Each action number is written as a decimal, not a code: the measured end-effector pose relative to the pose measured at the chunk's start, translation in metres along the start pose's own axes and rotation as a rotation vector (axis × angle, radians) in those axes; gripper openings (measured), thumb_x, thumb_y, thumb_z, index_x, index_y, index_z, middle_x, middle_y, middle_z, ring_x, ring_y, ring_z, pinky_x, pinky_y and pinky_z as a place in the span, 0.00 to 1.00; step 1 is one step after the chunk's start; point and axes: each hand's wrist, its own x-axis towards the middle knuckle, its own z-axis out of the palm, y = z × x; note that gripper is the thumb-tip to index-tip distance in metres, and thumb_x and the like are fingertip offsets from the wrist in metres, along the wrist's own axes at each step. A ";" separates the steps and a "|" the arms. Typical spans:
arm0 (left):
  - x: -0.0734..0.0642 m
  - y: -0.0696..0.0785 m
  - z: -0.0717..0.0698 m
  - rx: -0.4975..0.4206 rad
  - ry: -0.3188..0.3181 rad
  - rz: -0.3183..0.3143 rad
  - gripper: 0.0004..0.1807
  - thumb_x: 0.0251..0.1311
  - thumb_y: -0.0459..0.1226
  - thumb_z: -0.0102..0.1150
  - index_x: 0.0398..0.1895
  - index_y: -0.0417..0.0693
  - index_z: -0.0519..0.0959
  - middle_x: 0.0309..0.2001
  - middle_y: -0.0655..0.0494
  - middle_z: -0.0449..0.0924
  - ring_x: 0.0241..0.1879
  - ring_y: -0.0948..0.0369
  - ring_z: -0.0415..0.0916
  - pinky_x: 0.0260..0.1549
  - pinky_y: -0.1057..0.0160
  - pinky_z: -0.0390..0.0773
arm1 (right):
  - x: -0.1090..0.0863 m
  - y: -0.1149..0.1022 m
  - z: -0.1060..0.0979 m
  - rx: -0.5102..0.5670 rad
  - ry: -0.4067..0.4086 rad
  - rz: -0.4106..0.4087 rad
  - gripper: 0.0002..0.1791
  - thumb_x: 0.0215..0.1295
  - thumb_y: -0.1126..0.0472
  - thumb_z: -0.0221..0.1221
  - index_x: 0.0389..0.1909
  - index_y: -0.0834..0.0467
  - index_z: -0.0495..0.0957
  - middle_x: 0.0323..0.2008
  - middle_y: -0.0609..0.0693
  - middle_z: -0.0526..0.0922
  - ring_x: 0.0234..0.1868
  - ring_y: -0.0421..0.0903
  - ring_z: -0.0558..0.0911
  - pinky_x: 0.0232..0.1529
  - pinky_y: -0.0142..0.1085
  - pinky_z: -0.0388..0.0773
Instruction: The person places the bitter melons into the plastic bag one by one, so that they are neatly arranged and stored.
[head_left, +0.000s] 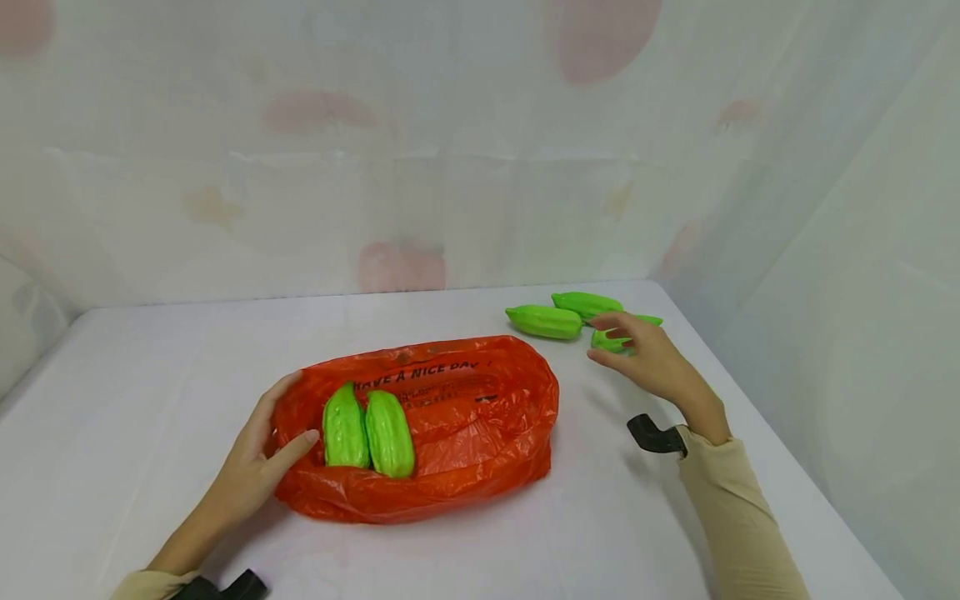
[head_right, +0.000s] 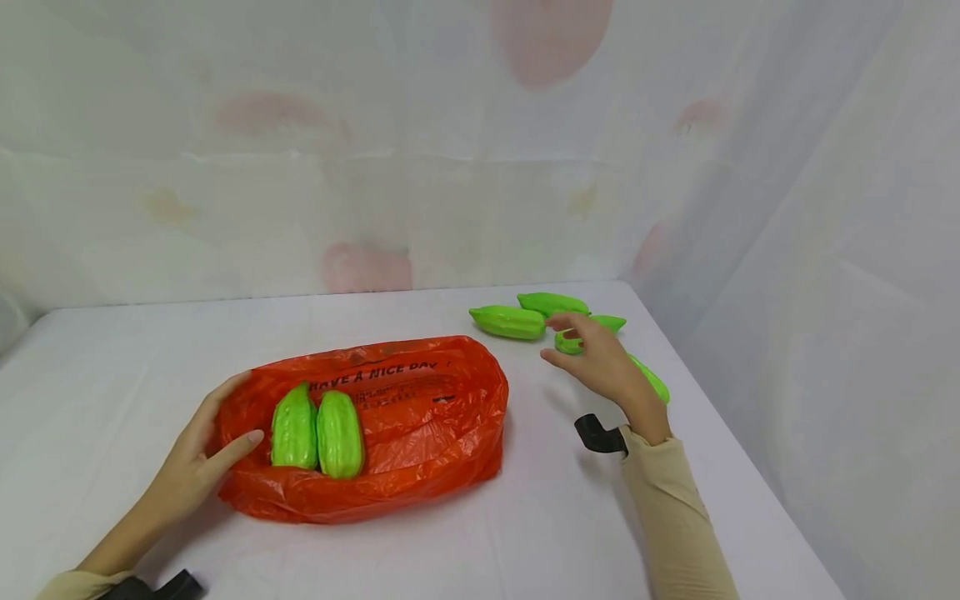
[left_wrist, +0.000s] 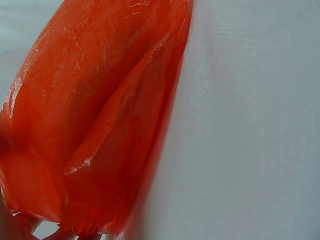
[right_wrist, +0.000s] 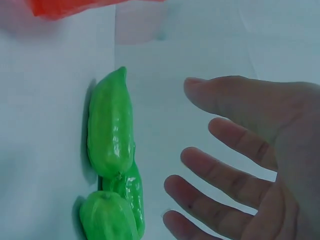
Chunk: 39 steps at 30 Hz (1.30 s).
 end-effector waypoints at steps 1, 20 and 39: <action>0.000 0.000 0.000 0.000 0.000 0.000 0.39 0.66 0.28 0.54 0.78 0.53 0.52 0.71 0.51 0.61 0.61 0.77 0.65 0.51 0.84 0.69 | 0.000 0.002 -0.001 0.000 -0.003 0.009 0.25 0.67 0.57 0.63 0.61 0.64 0.73 0.60 0.62 0.77 0.60 0.63 0.77 0.60 0.56 0.74; 0.000 0.001 -0.001 0.009 -0.001 -0.005 0.39 0.66 0.29 0.54 0.78 0.54 0.52 0.71 0.50 0.61 0.60 0.76 0.66 0.51 0.84 0.69 | -0.006 0.031 -0.011 -0.017 -0.039 0.089 0.26 0.65 0.56 0.64 0.60 0.64 0.73 0.59 0.63 0.78 0.59 0.63 0.76 0.62 0.55 0.72; 0.001 -0.002 0.000 0.009 0.004 -0.004 0.39 0.66 0.29 0.55 0.78 0.54 0.52 0.70 0.50 0.61 0.60 0.76 0.66 0.51 0.84 0.69 | -0.012 0.054 -0.025 -0.135 -0.064 0.136 0.23 0.60 0.60 0.67 0.55 0.65 0.77 0.58 0.66 0.78 0.59 0.70 0.73 0.61 0.61 0.69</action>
